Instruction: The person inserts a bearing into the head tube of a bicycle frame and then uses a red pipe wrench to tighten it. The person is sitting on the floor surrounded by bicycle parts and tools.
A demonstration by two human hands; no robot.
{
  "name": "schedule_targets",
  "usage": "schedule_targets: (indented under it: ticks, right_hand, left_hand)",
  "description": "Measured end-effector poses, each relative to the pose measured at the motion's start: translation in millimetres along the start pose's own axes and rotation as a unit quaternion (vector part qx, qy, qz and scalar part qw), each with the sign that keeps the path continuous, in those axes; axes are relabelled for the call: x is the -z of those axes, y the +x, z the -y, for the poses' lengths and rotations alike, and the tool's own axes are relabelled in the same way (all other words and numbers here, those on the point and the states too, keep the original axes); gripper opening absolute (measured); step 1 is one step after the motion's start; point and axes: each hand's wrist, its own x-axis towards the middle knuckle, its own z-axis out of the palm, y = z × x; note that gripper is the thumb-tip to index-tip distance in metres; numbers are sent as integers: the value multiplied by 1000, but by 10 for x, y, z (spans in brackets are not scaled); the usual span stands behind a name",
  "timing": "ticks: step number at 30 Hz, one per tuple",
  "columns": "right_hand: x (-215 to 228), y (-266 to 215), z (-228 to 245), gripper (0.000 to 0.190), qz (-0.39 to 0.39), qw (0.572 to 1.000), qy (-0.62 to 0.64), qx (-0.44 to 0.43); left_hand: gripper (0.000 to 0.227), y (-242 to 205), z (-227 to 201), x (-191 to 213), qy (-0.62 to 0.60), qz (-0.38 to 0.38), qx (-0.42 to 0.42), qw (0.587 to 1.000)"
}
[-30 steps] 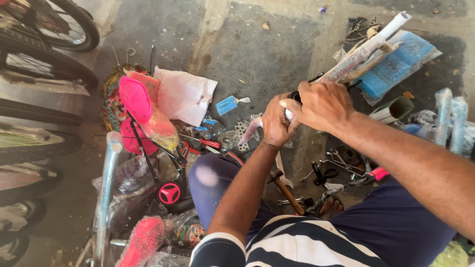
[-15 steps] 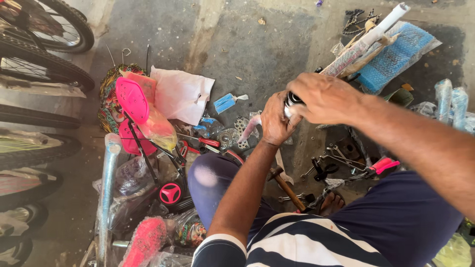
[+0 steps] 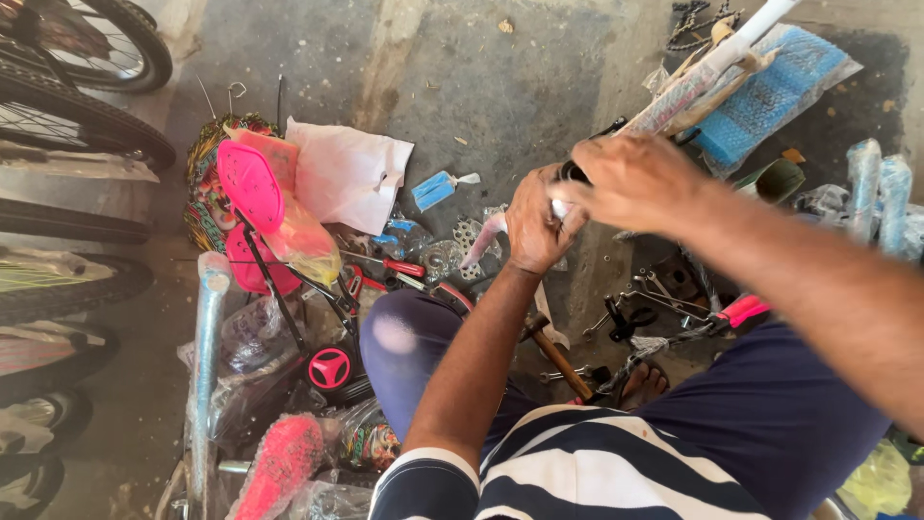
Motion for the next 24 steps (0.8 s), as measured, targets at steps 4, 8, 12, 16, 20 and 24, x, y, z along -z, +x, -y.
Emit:
schedule_targets:
  ticks: [4,8,12,16,20,24]
  right_hand:
    - [98,0,42,65,158,971,0,-177]
    - [261,-14,80,61,-238,950,25,201]
    - [202,-19,114,56,-10,1000,-13,-26]
    - [-170,-78,-7,61,97,986,1,-139]
    - [-756,-441,-181,33,-228,933,267,-75]
    - [-1608,-722,95,50,-91,920,340,-171]
  left_hand:
    - [51,1,-1,-8,-10,-8,-24,1000]
    - [61,13,34,-8,11,3,-16,1000]
    - [59,13,53,-16,7,-2,-20,1000]
    - [56,16,-12,18,13,9,-8,1000]
    - [55,2,-114,84,3,38,16,999]
    - [58,44,-195,183,10,65,12,998]
